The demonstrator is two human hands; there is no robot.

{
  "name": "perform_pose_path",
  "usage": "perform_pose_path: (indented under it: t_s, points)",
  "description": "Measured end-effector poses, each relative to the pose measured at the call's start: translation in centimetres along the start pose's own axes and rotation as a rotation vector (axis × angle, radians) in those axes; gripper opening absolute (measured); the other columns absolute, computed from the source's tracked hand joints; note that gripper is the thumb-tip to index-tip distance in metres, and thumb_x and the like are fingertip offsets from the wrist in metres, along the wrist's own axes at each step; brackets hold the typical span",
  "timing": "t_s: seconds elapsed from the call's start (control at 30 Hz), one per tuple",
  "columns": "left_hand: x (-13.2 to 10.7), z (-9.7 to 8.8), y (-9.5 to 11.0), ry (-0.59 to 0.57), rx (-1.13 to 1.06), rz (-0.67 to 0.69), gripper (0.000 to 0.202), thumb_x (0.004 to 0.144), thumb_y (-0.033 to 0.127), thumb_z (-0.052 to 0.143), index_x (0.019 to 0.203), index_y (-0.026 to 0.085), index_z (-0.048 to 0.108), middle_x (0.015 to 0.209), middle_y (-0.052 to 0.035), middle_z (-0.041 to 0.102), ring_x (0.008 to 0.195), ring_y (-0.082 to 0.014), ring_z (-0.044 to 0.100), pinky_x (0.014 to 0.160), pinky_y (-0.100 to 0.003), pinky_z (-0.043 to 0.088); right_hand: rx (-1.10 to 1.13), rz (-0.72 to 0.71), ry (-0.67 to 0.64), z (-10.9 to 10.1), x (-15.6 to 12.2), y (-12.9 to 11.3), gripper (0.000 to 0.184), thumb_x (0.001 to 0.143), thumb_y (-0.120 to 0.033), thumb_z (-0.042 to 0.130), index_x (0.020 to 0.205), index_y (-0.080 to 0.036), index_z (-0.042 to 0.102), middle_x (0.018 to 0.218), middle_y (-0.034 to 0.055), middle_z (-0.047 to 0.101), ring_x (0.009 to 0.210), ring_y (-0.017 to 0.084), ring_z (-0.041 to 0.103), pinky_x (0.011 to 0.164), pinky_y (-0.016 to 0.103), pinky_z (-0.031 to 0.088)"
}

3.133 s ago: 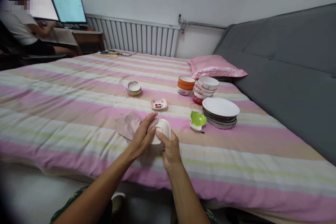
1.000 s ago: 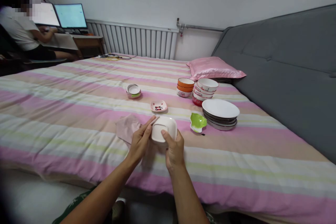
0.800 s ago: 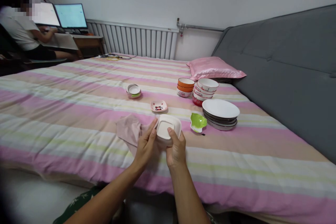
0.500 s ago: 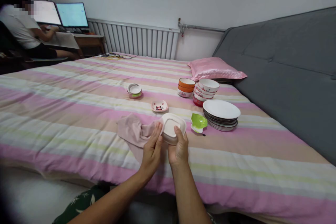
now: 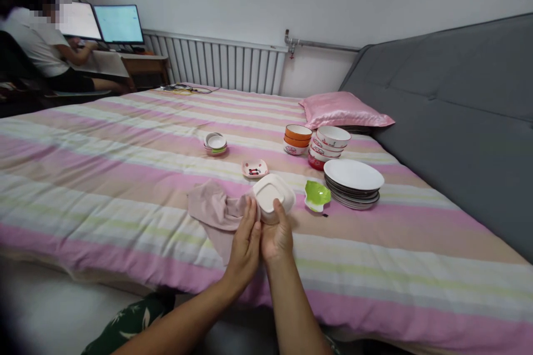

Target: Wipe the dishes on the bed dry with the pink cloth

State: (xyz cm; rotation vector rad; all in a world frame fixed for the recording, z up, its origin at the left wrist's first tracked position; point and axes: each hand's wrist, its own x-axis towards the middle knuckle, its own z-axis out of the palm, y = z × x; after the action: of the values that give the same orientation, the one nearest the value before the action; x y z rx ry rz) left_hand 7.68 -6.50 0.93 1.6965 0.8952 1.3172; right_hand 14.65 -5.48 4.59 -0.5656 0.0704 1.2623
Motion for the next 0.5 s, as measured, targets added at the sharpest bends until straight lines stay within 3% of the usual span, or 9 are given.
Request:
perform_pose_path:
  t_s: [0.1, 0.17, 0.33, 0.5]
  points:
    - [0.2, -0.2, 0.4, 0.054, 0.018, -0.089, 0.056, 0.092, 0.035, 0.036, 0.144, 0.017, 0.025, 0.154, -0.0064, 0.013, 0.142, -0.0178, 0.004, 0.116, -0.039, 0.008, -0.042, 0.004, -0.042, 0.1, -0.2, 1.0, 0.028, 0.066, -0.026, 0.069, 0.091, -0.015, 0.066, 0.085, 0.0054, 0.073, 0.089, 0.021, 0.068, 0.089, 0.037, 0.052]
    - [0.4, -0.4, 0.6, 0.079, -0.005, -0.141, 0.058, 0.092, 0.038, 0.037, 0.145, 0.018, 0.023, 0.154, -0.0056, 0.013, 0.142, -0.0178, 0.003, 0.116, -0.039, 0.006, -0.061, -0.03, -0.06, 0.0, -0.2, 1.6, 0.03, 0.063, -0.024, 0.072, 0.092, -0.016, 0.066, 0.085, 0.003, 0.073, 0.087, 0.019, 0.068, 0.089, 0.035, 0.052]
    - [1.5, -1.3, 0.7, 0.13, -0.134, -0.172, 0.057, 0.09, 0.04, 0.042, 0.143, 0.024, 0.028, 0.152, -0.0048, 0.023, 0.14, -0.0192, 0.018, 0.115, -0.037, 0.014, -0.14, -0.086, -0.114, -0.3, -0.4, 2.6, 0.034, 0.057, -0.022, 0.076, 0.089, -0.019, 0.066, 0.08, -0.0006, 0.072, 0.083, 0.015, 0.067, 0.088, 0.029, 0.052]
    - [2.9, -2.6, 0.1, 0.163, -0.245, -0.185, 0.052, 0.088, 0.036, 0.047, 0.138, 0.026, 0.037, 0.145, -0.004, 0.039, 0.134, -0.0208, 0.034, 0.111, -0.038, 0.028, -0.236, -0.079, -0.209, -0.1, -0.9, 2.7, 0.039, 0.054, -0.017, 0.079, 0.092, -0.017, 0.068, 0.087, 0.0025, 0.073, 0.085, 0.017, 0.067, 0.088, 0.03, 0.052]
